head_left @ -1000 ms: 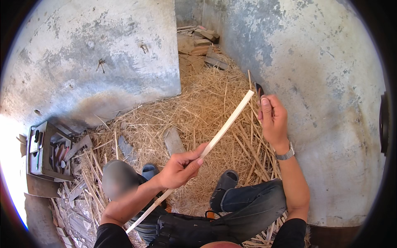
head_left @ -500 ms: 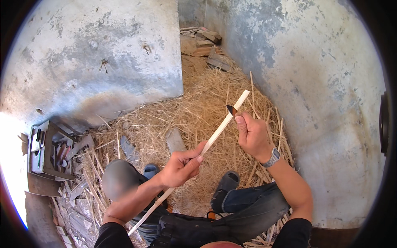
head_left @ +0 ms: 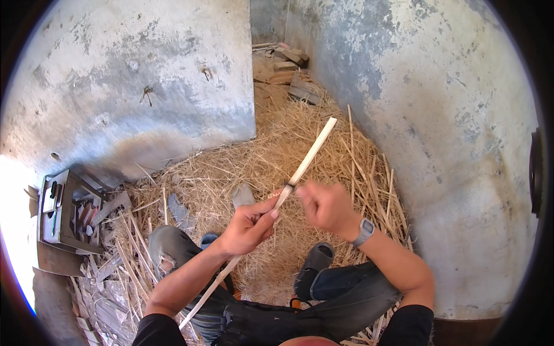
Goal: The person whittles a thin wooden stick with a knife, peeling off long shavings while holding the stick in the left hand and the tool in the right.
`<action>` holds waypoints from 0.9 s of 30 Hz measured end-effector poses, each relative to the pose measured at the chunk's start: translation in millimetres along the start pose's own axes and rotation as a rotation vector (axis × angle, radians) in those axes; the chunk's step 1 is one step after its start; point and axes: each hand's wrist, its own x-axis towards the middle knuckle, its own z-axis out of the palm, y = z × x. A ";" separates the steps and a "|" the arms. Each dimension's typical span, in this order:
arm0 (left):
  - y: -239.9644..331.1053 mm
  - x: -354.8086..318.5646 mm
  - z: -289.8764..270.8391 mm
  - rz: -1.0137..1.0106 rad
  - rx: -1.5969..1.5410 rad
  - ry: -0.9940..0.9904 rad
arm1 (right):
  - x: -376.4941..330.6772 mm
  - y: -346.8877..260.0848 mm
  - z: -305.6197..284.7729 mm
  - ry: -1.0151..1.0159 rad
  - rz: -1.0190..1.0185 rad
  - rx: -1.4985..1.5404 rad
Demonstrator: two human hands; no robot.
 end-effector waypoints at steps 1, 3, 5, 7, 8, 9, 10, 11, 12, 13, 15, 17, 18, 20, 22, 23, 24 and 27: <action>1.3 -0.7 2.8 0.006 0.090 0.041 | 3.3 7.3 -2.9 0.035 0.067 0.010; -1.5 -4.1 4.3 -0.008 0.168 0.075 | 14.8 22.5 -18.2 0.057 0.154 -0.007; -5.1 -3.4 5.5 -0.012 0.234 0.094 | 23.4 32.7 -34.3 0.082 0.242 -0.047; -7.2 -5.2 4.2 0.024 0.331 0.067 | 29.4 37.4 -41.4 0.214 0.199 -0.159; -6.0 -5.4 5.4 0.027 0.329 0.070 | 31.3 37.8 -44.4 0.233 0.212 -0.173; -4.8 -5.8 7.1 0.024 0.357 0.072 | 31.9 41.5 -45.9 0.232 0.212 -0.173; -3.6 -6.0 8.6 0.022 0.385 0.075 | 32.1 47.1 -46.6 0.247 0.203 -0.183; -2.2 -5.8 9.6 0.022 0.385 0.075 | 31.7 51.0 -46.2 0.261 0.194 -0.193; -0.4 -5.6 9.4 0.038 0.415 0.077 | 30.7 52.1 -43.0 0.261 0.195 -0.190; 0.7 -5.5 9.2 0.054 0.445 0.079 | 29.2 52.3 -39.4 0.258 0.186 -0.191; 0.5 -6.9 9.1 0.066 0.484 0.087 | 24.1 53.4 -33.9 0.258 0.177 -0.191; -0.5 -8.0 8.7 0.080 0.523 0.093 | 16.7 54.4 -29.9 0.207 0.193 -0.123; -3.1 -9.0 8.5 0.088 0.543 0.093 | 13.5 55.7 -28.7 0.207 0.193 -0.122; -6.8 -8.5 6.1 0.096 0.563 0.091 | 8.1 58.3 -28.0 0.200 0.208 -0.073; -10.5 -7.4 2.4 0.092 0.595 0.038 | 3.8 57.3 -28.2 0.166 0.238 -0.048; -13.0 -6.9 2.8 0.089 0.594 0.035 | 1.4 55.7 -28.0 0.131 0.263 -0.023; -14.0 -8.0 3.0 0.060 0.534 0.071 | -0.4 50.2 -23.4 0.134 0.264 -0.018; -13.6 -2.7 -0.1 0.017 0.475 0.121 | -11.2 24.6 -0.7 0.013 0.252 0.104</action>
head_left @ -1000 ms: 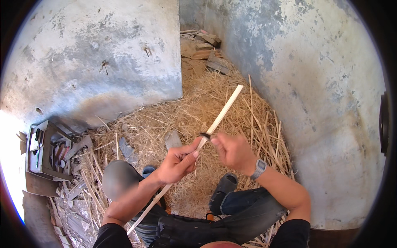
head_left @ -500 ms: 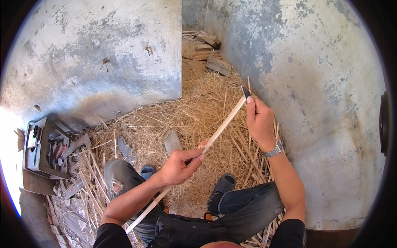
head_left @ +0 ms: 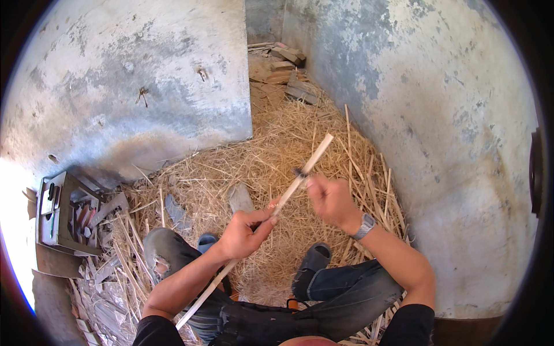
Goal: The person whittles a thin wooden stick with a knife, peeling off long shavings while holding the stick in the left hand and the tool in the right.
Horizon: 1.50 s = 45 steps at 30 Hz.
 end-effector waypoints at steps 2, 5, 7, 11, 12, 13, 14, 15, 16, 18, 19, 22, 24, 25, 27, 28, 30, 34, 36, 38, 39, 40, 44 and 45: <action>0.1 5.1 -0.7 -0.019 0.003 0.008 | -9.6 -6.5 11.7 -0.163 -0.162 -0.024; 7.3 4.4 -5.6 -0.060 -0.095 0.022 | 6.7 -9.0 4.2 -0.162 -0.045 0.014; 12.2 3.8 -1.3 -0.077 -0.156 0.009 | 24.7 5.1 -10.1 -0.026 0.003 -0.043; 3.7 0.2 3.2 -0.054 -0.127 -0.060 | 47.2 32.4 -40.0 0.250 -0.005 -0.179; 5.4 -1.5 4.5 -0.041 -0.097 -0.072 | 48.1 37.2 -43.5 0.251 -0.004 -0.182; 6.4 -2.6 6.0 -0.028 -0.067 -0.083 | 48.7 40.7 -46.5 0.261 -0.014 -0.192; 5.8 -2.9 7.8 -0.026 -0.069 -0.086 | 48.5 42.7 -48.5 0.270 -0.023 -0.203; 4.7 -4.0 7.9 0.050 -0.043 -0.084 | 47.1 41.9 -46.7 0.272 -0.023 -0.199; 4.8 -4.1 7.6 0.087 -0.028 -0.083 | 44.8 40.6 -45.0 0.273 -0.001 -0.213; 6.0 -2.0 8.0 0.118 -0.026 -0.061 | 43.3 41.1 -46.1 0.272 0.021 -0.229; 6.7 -1.0 8.2 0.112 -0.038 -0.040 | 43.0 43.8 -51.0 0.319 0.040 -0.200; 9.1 -1.6 3.9 0.106 -0.017 -0.042 | 36.7 29.1 -56.2 0.370 0.068 -0.073; 7.7 -1.6 1.9 0.105 -0.019 -0.036 | 33.3 14.3 -55.9 0.375 0.084 0.028; 7.3 -1.6 1.5 0.102 -0.018 -0.034 | 32.8 9.3 -54.7 0.365 -0.003 -0.027; 8.6 -0.9 -0.1 0.077 -0.028 -0.027 | 29.5 -1.2 -52.3 0.353 -0.088 -0.079; 9.0 -1.3 -1.0 0.055 -0.036 -0.019 | 25.6 -6.9 -50.8 0.211 -0.096 -0.179; 9.8 -2.3 -2.2 0.038 -0.026 -0.021 | 16.7 -15.8 -39.6 0.069 -0.105 -0.278; 11.2 -1.4 -2.8 0.032 0.022 0.001 | 15.8 -14.5 -26.7 0.033 -0.152 -0.522; 15.4 -2.8 -4.3 0.048 0.067 -0.010 | 22.7 -4.2 -31.1 0.005 -0.119 -0.573; 18.1 -3.1 -3.8 0.068 0.107 -0.020 | 26.6 2.3 -36.1 0.102 -0.108 -0.582; 18.1 -4.2 -3.6 0.067 0.098 -0.006 | 23.9 -1.4 -32.3 0.099 -0.112 -0.582; 17.6 -5.2 -3.4 0.066 0.088 0.008 | 17.8 -8.5 -25.6 0.046 -0.112 -0.573; 12.6 -7.8 -5.6 0.068 0.046 -0.012 | 28.4 0.3 -31.3 -0.027 -0.039 -0.582; 10.4 -7.2 -3.6 0.058 0.063 -0.018 | 28.8 7.9 -34.8 -0.024 -0.022 -0.588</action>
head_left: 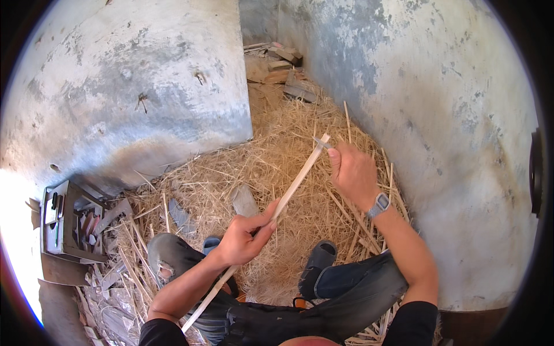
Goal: The person whittles a thin wooden stick with a knife, peeling off long shavings while holding the stick in the left hand and the tool in the right.
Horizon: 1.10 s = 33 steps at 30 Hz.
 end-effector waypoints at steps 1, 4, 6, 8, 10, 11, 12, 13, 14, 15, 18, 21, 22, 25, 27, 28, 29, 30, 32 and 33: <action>-0.3 1.4 0.8 -0.006 0.022 0.006 | 4.1 9.4 3.8 0.143 -0.068 -0.016; -1.5 -1.1 -1.9 0.005 0.018 0.022 | -0.6 -6.6 5.7 0.243 -0.169 -0.041; 1.6 -1.9 -2.5 0.001 -0.024 0.019 | 0.8 -7.2 5.8 0.206 -0.196 -0.058; 8.7 -3.8 -2.2 -0.010 -0.060 -0.008 | 10.2 25.8 9.3 0.181 -0.084 -0.158; 17.0 -5.9 -1.0 0.064 0.034 -0.075 | 20.1 74.3 0.7 0.206 0.213 -0.209; 18.0 -6.4 -3.5 0.069 0.049 -0.082 | 16.8 77.2 -3.6 0.220 0.221 -0.203; 13.9 -10.0 -0.4 0.058 0.028 -0.053 | 11.6 76.1 -8.5 0.281 0.196 -0.180; 11.9 -11.6 1.1 0.047 0.006 -0.024 | 8.9 74.0 -12.7 0.343 0.172 -0.157; 11.3 -9.4 -0.7 0.048 0.006 -0.021 | 9.6 70.8 -16.2 0.343 0.169 -0.156; 10.7 -6.3 0.0 0.023 -0.002 -0.042 | 6.7 62.8 -21.6 0.342 0.188 -0.090; 8.4 -3.8 1.7 0.021 0.003 -0.066 | 6.3 49.2 -30.2 0.388 0.175 0.061; 9.5 -2.9 3.5 0.045 -0.005 -0.063 | 2.3 39.5 -33.1 0.452 0.074 0.160; 10.3 -2.2 4.0 0.053 -0.017 -0.060 | 0.0 35.3 -33.8 0.480 0.006 0.175; 16.6 1.3 3.0 0.014 -0.012 -0.065 | -7.2 9.6 -37.1 0.410 -0.083 0.149; 12.7 0.2 0.8 0.003 -0.009 -0.067 | -15.7 -16.2 -29.4 0.301 -0.102 0.139; 11.5 -0.3 -0.8 -0.008 -0.009 -0.072 | -17.3 -24.4 -26.2 0.190 -0.120 0.125; 13.8 -0.4 -2.4 -0.009 -0.004 -0.070 | -16.5 -26.8 -22.2 0.193 -0.121 0.130; 17.5 -0.4 -3.0 -0.004 -0.017 -0.056 | -17.0 -27.6 -16.7 0.220 -0.149 0.096; 15.3 -1.5 -5.5 -0.003 -0.026 -0.041 | -13.7 -22.5 -8.4 0.247 -0.176 0.067; 9.8 -3.2 -6.3 -0.035 -0.097 -0.029 | -6.6 -12.0 -10.8 0.287 -0.134 0.028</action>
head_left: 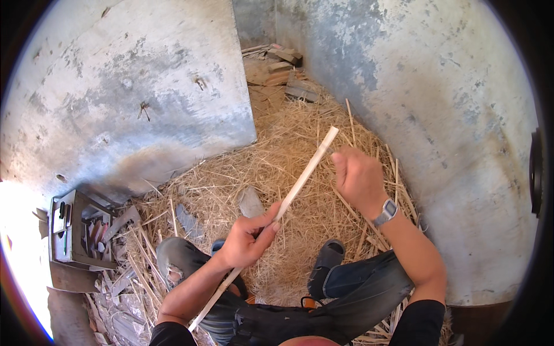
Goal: The person whittles a thin wooden stick with a knife, peeling off long shavings while holding the stick in the left hand and the tool in the right.
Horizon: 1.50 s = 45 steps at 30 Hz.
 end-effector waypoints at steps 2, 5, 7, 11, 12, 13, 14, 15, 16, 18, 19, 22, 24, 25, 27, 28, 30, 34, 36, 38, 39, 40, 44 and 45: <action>-3.0 -0.4 -0.8 -0.021 -0.081 0.019 | 8.4 21.7 -1.7 0.035 0.021 -0.054; -3.7 -2.1 0.7 0.004 -0.230 -0.053 | 10.1 40.6 -7.4 0.026 0.201 -0.183; -1.6 -3.4 2.2 -0.029 -0.360 -0.083 | 14.8 40.0 -17.3 0.117 0.242 -0.058; -5.8 0.0 -1.8 -0.056 -0.510 -0.102 | 4.4 -3.2 -24.7 0.042 0.131 0.065; -6.6 1.2 -1.4 -0.052 -0.515 -0.101 | -0.7 -16.8 -19.8 0.004 0.093 0.105; -5.5 2.0 -1.7 -0.061 -0.606 -0.138 | -7.0 -29.1 -12.6 0.008 0.093 0.102; -4.7 2.8 -1.4 -0.071 -0.697 -0.175 | -14.0 -38.9 -2.3 -0.005 -0.024 0.100; -3.6 2.4 -2.5 -0.075 -0.689 -0.179 | -18.3 -43.4 5.1 -0.016 -0.136 0.102; -3.4 1.9 -3.1 -0.079 -0.675 -0.170 | -16.7 -39.1 7.5 -0.009 -0.129 0.104; -3.5 -1.2 -5.5 -0.089 -0.654 -0.158 | -3.8 -18.6 10.2 -0.036 -0.046 0.039; -4.4 -0.8 -4.0 -0.095 -0.598 -0.153 | 4.4 -2.7 5.5 -0.052 0.030 -0.035; -10.7 -5.8 0.5 -0.090 -0.569 -0.147 | 7.7 9.5 -6.2 -0.066 0.033 -0.033; -12.4 -7.6 1.1 -0.088 -0.594 -0.139 | -10.5 -25.0 3.7 -0.117 -0.049 -0.021; -10.7 -7.0 1.5 -0.099 -0.538 -0.125 | -19.2 -37.9 4.7 -0.170 -0.112 -0.019; -11.3 -5.0 -0.9 -0.120 -0.474 -0.115 | -12.3 -34.6 4.1 -0.158 -0.101 -0.032; -13.9 -4.6 -3.4 -0.088 -0.364 -0.082 | -5.5 -30.8 6.1 -0.149 -0.100 -0.038; -12.2 -5.1 -5.2 -0.052 -0.257 -0.054 | 6.1 4.5 7.1 -0.194 0.103 -0.053; -5.4 -6.0 -2.1 -0.063 -0.303 -0.097 | 6.8 68.6 -4.4 -0.188 0.337 -0.208; -5.7 -4.7 -1.8 -0.049 -0.331 -0.073 | -0.2 74.1 -9.5 -0.073 0.348 -0.031; -4.9 0.6 -2.8 -0.009 -0.307 -0.058 | -2.0 70.4 -13.2 -0.065 0.402 0.103; -5.8 0.9 -1.1 -0.012 -0.310 -0.051 | -0.7 65.4 -17.2 -0.046 0.458 0.237; -7.6 2.3 0.7 0.002 -0.271 -0.049 | 0.0 58.0 -19.5 -0.051 0.458 0.237; -10.3 4.2 5.7 0.030 -0.188 -0.056 | 8.8 14.0 -23.6 0.153 0.307 0.343; -8.8 4.3 7.1 0.030 -0.187 -0.058 | 10.5 8.9 -25.5 0.210 0.256 0.341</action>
